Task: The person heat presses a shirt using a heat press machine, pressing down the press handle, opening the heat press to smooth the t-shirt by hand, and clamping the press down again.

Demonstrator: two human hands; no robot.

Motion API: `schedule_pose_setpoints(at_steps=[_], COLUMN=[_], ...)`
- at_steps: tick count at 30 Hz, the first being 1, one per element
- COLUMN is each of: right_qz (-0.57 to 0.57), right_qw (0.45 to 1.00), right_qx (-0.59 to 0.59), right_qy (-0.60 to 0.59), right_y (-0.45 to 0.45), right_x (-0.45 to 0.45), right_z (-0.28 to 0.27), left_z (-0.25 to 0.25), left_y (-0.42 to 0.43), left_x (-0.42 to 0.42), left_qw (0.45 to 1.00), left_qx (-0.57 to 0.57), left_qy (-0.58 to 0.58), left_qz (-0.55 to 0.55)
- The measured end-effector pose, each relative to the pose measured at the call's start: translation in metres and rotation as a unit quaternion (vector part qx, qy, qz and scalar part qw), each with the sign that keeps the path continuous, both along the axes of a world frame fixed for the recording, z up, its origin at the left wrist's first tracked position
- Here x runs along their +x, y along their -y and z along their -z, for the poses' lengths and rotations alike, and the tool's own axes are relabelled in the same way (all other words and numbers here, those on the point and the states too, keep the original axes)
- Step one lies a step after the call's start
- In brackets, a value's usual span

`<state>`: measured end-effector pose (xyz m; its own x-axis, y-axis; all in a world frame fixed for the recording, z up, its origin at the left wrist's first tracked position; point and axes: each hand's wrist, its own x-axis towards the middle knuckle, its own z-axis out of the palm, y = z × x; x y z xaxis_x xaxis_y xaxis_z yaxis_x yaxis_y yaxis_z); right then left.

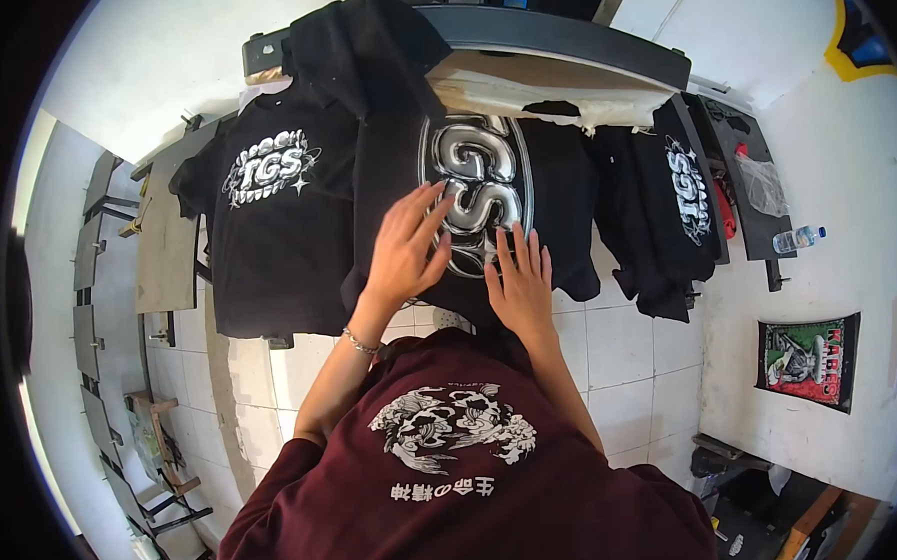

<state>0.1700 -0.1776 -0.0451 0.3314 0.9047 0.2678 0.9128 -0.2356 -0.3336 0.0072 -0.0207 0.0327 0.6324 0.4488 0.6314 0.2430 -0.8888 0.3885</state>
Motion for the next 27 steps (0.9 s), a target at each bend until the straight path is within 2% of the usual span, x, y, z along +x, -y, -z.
schedule_pose_setpoints(at_steps=[2, 4, 7, 10, 13, 17, 22, 26, 27], right_qz=[0.006, 0.01, 0.024, 0.021, 0.001, 0.013, -0.001, -0.004, -0.008], right_qw=[1.0, 1.0, 0.999, 0.998, 0.999, 0.997, 0.997, 0.981, 0.985], right_qx=[-0.015, -0.007, 0.038, 0.058, 0.006, -0.007, 0.042, -0.189, -0.171], right_qy=[0.016, 0.017, -0.012, -0.031, 0.041, 0.076, 0.072, 0.049, 0.026], right_y=[0.005, 0.006, 0.004, 0.003, 0.007, 0.001, -0.051, -0.097, -0.101], right_x=[0.0, 0.001, -0.001, 0.001, 0.003, 0.005, 0.029, 0.06, 0.062], right_z=[0.011, 0.018, 0.015, 0.014, 0.015, 0.004, -0.018, -0.034, -0.035], left_z=[0.036, 0.063, 0.078, 0.08, 0.088, 0.088, 0.075, 0.09, 0.093], left_y=[0.005, 0.008, 0.012, 0.014, 0.012, 0.011, 0.001, -0.022, -0.023], left_x=[-0.002, -0.006, -0.008, -0.007, -0.008, -0.005, 0.021, 0.044, 0.046], left_qw=[0.994, 0.992, 0.989, 0.988, 0.986, 0.988, 0.99, 0.986, 0.986], left_qx=[-0.053, -0.051, -0.009, 0.01, 0.025, 0.007, 0.004, -0.045, -0.044], left_qy=[-0.094, -0.104, -0.133, -0.137, -0.156, -0.143, -0.114, -0.14, -0.134], left_qz=[-0.022, -0.053, -0.071, -0.063, -0.05, -0.054, -0.085, -0.079, -0.087])
